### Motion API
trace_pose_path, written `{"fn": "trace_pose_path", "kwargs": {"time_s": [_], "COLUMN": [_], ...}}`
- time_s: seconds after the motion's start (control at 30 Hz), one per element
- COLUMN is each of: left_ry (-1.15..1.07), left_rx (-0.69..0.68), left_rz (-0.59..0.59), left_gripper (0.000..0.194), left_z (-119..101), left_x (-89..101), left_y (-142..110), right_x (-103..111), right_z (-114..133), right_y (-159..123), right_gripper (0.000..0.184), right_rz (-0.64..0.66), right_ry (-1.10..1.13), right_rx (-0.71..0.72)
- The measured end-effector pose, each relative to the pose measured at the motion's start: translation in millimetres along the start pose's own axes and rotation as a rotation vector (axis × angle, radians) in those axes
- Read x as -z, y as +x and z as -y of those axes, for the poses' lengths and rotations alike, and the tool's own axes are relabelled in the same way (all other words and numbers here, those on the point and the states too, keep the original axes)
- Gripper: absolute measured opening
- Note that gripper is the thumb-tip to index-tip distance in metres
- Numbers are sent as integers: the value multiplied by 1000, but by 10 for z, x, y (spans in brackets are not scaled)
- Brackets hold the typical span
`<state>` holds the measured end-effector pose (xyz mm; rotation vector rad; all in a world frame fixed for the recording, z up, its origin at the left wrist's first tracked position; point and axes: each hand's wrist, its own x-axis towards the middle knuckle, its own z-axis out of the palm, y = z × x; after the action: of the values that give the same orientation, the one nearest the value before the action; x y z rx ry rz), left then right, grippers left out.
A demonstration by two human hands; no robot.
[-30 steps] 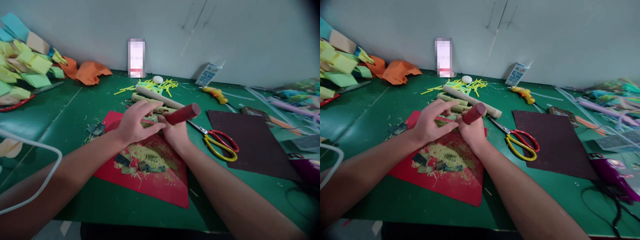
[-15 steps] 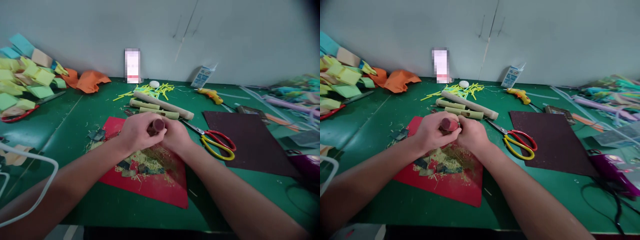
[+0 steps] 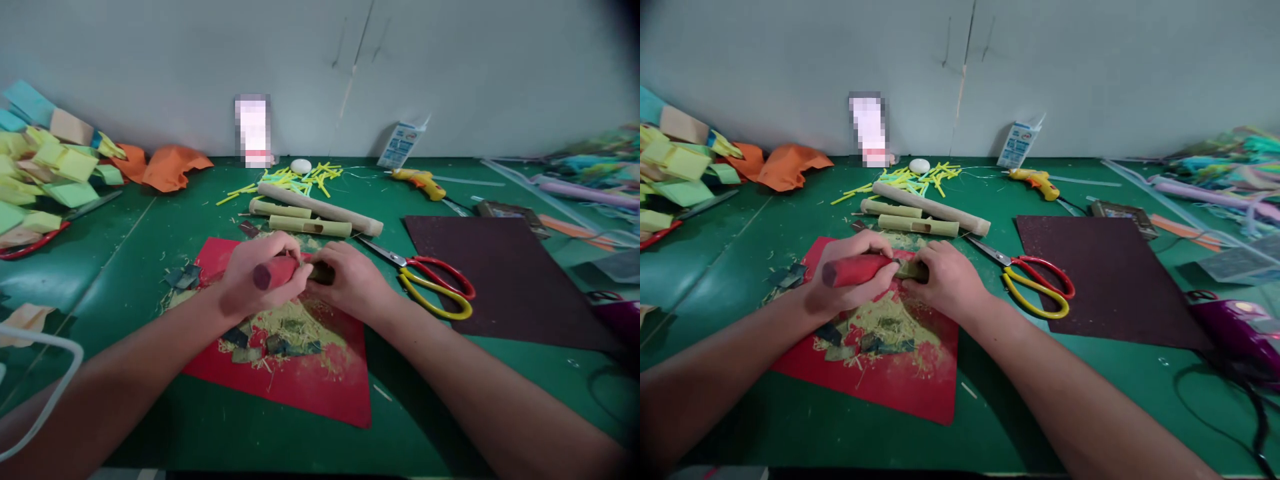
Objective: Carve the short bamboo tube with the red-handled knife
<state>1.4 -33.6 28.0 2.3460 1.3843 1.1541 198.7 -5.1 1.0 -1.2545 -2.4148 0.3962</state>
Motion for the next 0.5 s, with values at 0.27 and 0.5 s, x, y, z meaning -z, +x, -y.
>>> {"fn": "trace_pose_path", "kwargs": {"time_s": [0.27,0.5], "left_ry": [112,124], "left_rx": [-112,-96], "left_rz": [51,-1], "left_gripper": [20,19], "left_z": [17,10], "left_x": [4,70], "left_y": [-138,-160], "right_x": [43,46], "right_z": [14,43], "right_y": [-36,-31], "right_gripper": [24,31], "right_rz": [25,42], "right_ry": [15,-25], "right_rx": [-36,-80]}}
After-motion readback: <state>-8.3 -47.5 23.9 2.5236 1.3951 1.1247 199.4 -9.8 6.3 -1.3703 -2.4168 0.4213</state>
